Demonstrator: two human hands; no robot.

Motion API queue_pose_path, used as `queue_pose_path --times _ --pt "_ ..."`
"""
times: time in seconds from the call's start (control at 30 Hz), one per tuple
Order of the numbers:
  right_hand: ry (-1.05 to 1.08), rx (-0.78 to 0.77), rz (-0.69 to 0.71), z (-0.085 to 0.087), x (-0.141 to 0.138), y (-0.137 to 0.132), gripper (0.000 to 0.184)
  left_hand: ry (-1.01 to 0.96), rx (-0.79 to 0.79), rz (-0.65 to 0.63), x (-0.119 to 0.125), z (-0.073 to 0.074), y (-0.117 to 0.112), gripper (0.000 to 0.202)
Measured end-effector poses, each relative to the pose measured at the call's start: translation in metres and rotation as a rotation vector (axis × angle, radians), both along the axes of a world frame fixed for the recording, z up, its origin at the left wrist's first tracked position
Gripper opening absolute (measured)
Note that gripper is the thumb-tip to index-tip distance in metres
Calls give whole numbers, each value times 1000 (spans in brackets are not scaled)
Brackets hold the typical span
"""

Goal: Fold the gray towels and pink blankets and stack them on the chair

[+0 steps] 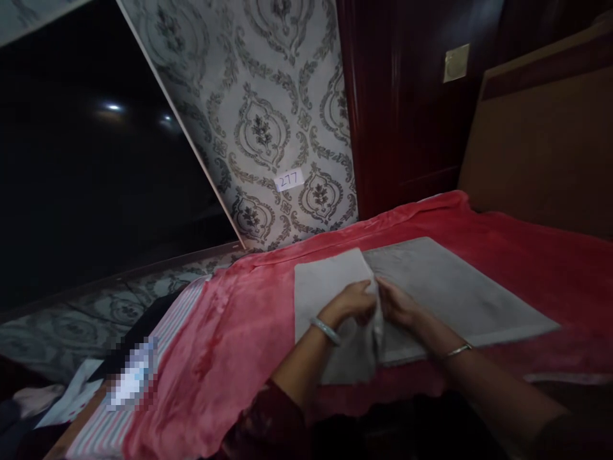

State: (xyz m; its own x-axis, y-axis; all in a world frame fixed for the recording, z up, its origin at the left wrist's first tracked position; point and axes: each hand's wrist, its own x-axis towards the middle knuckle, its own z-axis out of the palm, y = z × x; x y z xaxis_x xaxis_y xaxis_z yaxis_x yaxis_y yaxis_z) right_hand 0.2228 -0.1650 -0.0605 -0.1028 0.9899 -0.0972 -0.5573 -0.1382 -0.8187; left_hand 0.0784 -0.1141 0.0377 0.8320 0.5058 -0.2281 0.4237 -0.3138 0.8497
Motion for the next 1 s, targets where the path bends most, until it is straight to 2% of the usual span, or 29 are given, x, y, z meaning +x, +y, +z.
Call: queue_pose_path --times 0.07,0.13,0.2,0.3,0.43,0.57,0.7,0.9,1.0 --pt "-55 -80 36 -11 2 -3 48 5 -119 -31 1 -21 -2 66" --pt "-93 -118 0 -16 0 -2 40 -78 -126 33 -13 -30 5 56" --pt "-130 -108 -107 -14 -2 3 35 -196 28 238 -36 -30 22 42" --pt "-175 -103 -244 -6 0 14 46 -292 270 563 -74 -29 52 35" --pt "-246 -93 -343 5 10 25 54 -299 369 754 -106 -41 77 39" --pt "-294 -109 -347 5 17 20 59 -309 364 829 -112 -68 81 43" --pt "-344 -106 -353 1 21 16 57 -404 234 912 -117 -88 84 42" --pt "-411 -117 -387 0 29 26 66 -425 122 929 -121 -94 89 31" --pt "-429 -130 -374 1 32 25 69 -454 60 882 -121 -94 85 39"
